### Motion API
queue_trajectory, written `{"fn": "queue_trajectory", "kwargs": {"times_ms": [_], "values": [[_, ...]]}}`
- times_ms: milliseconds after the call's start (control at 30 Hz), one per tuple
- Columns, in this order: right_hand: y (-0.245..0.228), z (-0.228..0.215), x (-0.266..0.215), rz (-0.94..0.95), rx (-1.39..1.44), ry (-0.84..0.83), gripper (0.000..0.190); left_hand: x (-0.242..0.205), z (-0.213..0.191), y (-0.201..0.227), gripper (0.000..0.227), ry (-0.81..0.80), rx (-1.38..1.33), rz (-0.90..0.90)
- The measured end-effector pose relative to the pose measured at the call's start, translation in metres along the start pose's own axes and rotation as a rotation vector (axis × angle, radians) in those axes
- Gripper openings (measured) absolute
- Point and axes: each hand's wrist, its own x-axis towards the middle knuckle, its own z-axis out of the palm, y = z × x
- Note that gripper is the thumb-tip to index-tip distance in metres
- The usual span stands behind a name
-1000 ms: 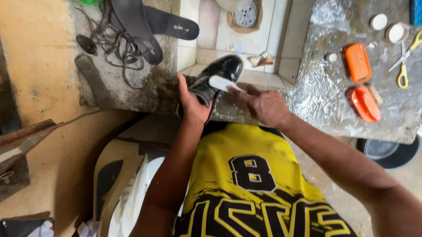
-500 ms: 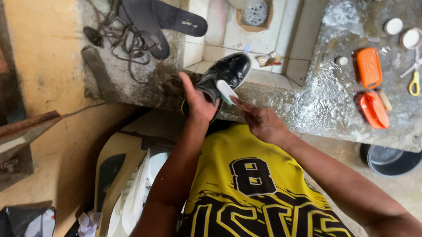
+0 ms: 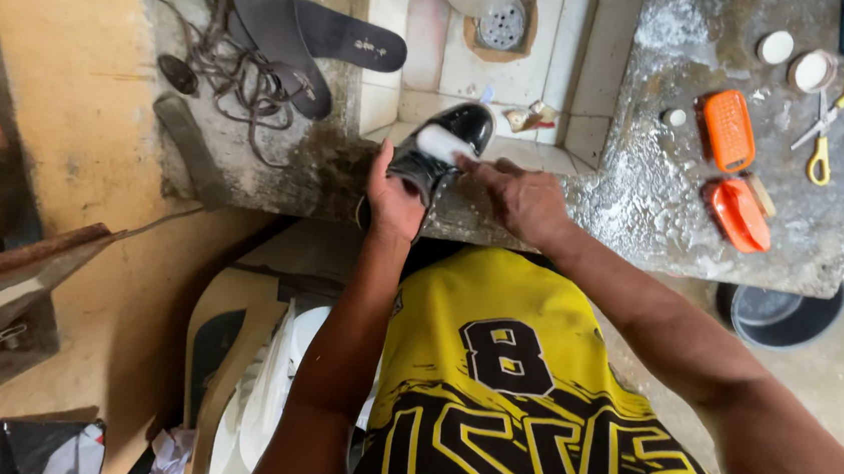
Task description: The person cleans shoes by scrubbing them with a brush and water, then rinses them in a washing machine.
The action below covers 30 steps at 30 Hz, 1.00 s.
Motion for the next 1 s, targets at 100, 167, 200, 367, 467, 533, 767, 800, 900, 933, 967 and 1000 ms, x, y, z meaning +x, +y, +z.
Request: {"fn": "queue_trajectory", "kwargs": {"times_ms": [100,167,200,367,467,533,767,800,900,933,967,1000], "values": [[-0.009,-0.01,-0.007,0.1,-0.054,-0.44,0.078,0.001,0.003,0.003,0.071,-0.016,0.005,0.125],[-0.011,-0.007,-0.02,-0.055,-0.043,-0.383,0.072,0.002,-0.003,0.009,0.09,-0.015,0.021,0.042],[-0.01,-0.003,-0.023,-0.134,-0.04,-0.353,0.069,0.002,-0.006,0.012,0.099,-0.014,0.026,0.003],[0.018,0.019,0.006,-0.238,0.108,-0.262,0.091,0.003,-0.018,0.01,0.11,0.018,0.079,0.03],[0.044,0.013,0.003,-0.122,-0.015,-0.27,0.091,0.005,-0.019,0.011,0.113,0.128,0.073,0.024],[0.042,0.014,-0.002,-0.179,-0.01,-0.185,0.087,0.007,-0.019,0.007,0.118,0.145,0.094,0.037],[0.05,0.01,0.01,0.073,-0.149,-0.12,0.058,0.016,-0.006,0.008,0.106,0.216,0.342,-0.001],[0.055,0.011,0.008,0.129,-0.186,-0.139,0.052,0.004,-0.004,0.007,0.101,0.304,0.494,0.004],[0.093,0.002,0.063,0.034,-0.079,0.24,0.053,-0.011,0.001,0.012,0.085,0.463,0.866,-0.03],[0.105,-0.004,0.094,0.052,-0.121,0.281,0.056,-0.009,0.006,0.014,0.08,0.501,1.008,-0.042],[0.117,-0.014,0.129,0.138,-0.15,0.184,0.055,-0.011,0.006,0.013,0.076,0.543,1.15,-0.054],[0.122,-0.013,0.15,0.222,-0.166,0.053,0.054,-0.024,-0.004,0.008,0.073,0.613,1.284,-0.094]]}}
